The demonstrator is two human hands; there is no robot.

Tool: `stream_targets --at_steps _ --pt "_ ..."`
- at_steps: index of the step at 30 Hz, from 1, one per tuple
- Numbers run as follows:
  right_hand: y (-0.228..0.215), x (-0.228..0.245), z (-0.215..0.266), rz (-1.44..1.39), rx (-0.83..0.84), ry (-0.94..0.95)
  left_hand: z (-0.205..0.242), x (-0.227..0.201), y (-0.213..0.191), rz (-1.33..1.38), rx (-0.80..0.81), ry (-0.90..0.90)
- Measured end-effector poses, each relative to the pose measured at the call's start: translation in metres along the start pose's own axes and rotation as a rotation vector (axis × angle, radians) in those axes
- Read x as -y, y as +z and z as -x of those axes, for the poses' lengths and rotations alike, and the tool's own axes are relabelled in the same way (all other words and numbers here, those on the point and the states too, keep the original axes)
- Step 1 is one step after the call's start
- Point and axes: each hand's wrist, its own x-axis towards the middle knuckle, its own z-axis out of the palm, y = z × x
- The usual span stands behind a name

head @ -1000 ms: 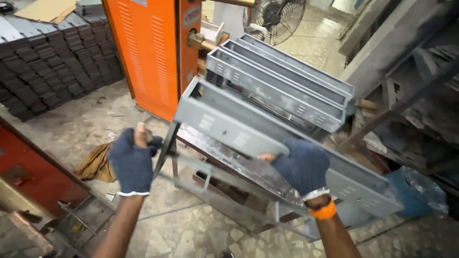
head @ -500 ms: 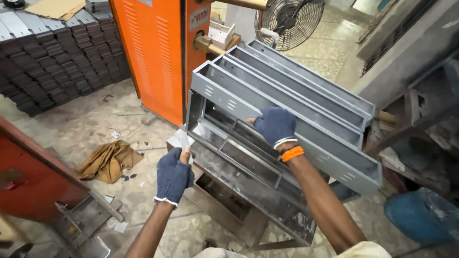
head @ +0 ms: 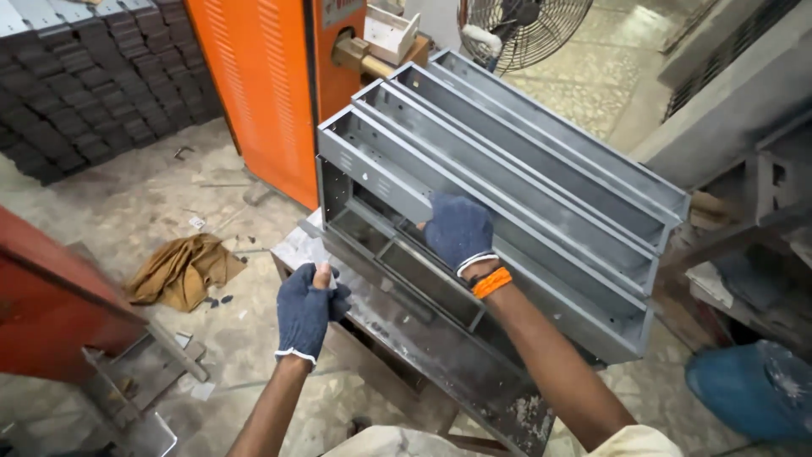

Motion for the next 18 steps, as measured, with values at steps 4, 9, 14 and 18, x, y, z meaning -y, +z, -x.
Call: stream_targets --at_steps 4,9,14,18 --pt "-0.006 -0.003 0.009 -0.037 -0.006 -0.048 -0.006 -0.008 0.025 0.042 0.031 0.05" --pt "-0.013 -0.003 0.03 0.034 0.002 0.077 -0.017 -0.012 0.041 0.041 0.049 0.038" --pt "-0.013 0.0 0.031 0.026 0.012 0.113 -0.022 -0.002 0.044 0.07 0.045 0.033" --pt "-0.038 0.027 0.044 0.032 -0.41 -0.097 -0.015 0.003 0.04 0.101 0.031 -0.007"
